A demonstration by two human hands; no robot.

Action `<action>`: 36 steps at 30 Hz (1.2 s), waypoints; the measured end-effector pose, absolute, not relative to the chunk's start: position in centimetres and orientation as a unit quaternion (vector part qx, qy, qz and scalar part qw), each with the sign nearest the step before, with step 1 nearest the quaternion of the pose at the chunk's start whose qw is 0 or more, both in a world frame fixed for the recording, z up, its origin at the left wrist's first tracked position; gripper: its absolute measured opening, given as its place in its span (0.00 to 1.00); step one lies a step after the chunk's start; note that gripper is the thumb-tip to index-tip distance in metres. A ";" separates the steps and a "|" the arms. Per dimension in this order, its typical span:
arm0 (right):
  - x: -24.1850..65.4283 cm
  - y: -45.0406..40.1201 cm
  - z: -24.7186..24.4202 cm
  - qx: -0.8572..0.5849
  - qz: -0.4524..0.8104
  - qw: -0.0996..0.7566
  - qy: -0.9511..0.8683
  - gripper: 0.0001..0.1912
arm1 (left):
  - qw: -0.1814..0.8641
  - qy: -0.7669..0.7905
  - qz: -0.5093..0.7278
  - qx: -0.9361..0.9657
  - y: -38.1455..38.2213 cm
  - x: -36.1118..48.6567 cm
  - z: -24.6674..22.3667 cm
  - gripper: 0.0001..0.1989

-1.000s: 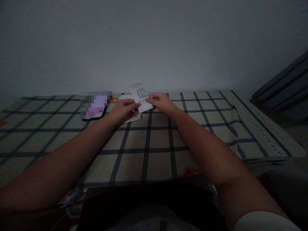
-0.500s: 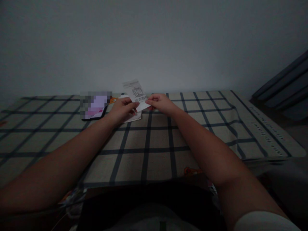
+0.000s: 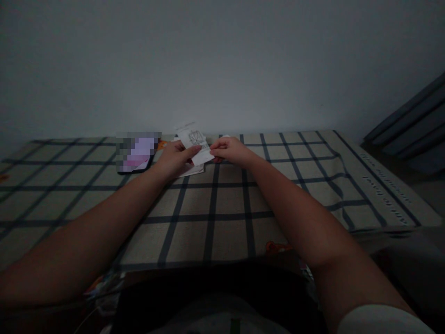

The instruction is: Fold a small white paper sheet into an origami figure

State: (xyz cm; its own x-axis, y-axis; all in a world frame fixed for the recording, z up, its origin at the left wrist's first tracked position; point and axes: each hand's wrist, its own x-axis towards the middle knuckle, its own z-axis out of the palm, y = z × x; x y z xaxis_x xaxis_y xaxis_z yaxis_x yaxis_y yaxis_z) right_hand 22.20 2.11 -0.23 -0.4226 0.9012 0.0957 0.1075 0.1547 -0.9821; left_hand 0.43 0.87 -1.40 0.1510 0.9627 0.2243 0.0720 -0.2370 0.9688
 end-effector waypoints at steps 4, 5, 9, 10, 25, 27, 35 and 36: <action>22.1 2.2 -0.6 -0.345 0.535 0.391 -0.665 0.05 | 0.461 0.432 0.467 0.619 0.7 0.3 -1.3 0.20; 22.0 2.2 -0.6 -0.338 0.537 0.396 -0.664 0.05 | 0.464 0.434 0.459 0.621 0.7 0.3 -1.4 0.20; 22.0 2.2 -0.5 -0.345 0.535 0.397 -0.661 0.06 | 0.452 0.443 0.448 0.632 0.6 0.2 -1.6 0.20; 22.0 2.1 -0.4 -0.349 0.532 0.396 -0.662 0.07 | 0.445 0.444 0.449 0.635 0.6 0.2 -1.7 0.20; 21.7 2.4 -0.7 -0.366 0.494 0.401 -0.680 0.07 | 0.402 0.471 0.415 0.667 0.4 0.4 -1.5 0.24; 21.6 2.4 -0.7 -0.365 0.494 0.402 -0.680 0.08 | 0.410 0.467 0.423 0.659 0.4 0.5 -1.6 0.25; 20.6 2.0 -0.7 -0.386 0.473 0.419 -0.672 0.04 | 0.377 0.473 0.425 0.673 0.9 0.0 -1.7 0.22; 20.5 2.0 -0.6 -0.390 0.461 0.419 -0.678 0.05 | 0.375 0.478 0.423 0.672 0.9 0.1 -1.7 0.21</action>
State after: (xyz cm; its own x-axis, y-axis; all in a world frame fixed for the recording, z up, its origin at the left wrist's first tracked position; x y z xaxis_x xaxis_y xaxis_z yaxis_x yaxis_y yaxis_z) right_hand 20.52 1.97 -0.58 -0.3451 0.9149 0.2093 0.1418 0.2713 -0.9520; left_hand 0.06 0.89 -1.66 0.1846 0.9600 0.2103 0.3260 -0.2617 0.9084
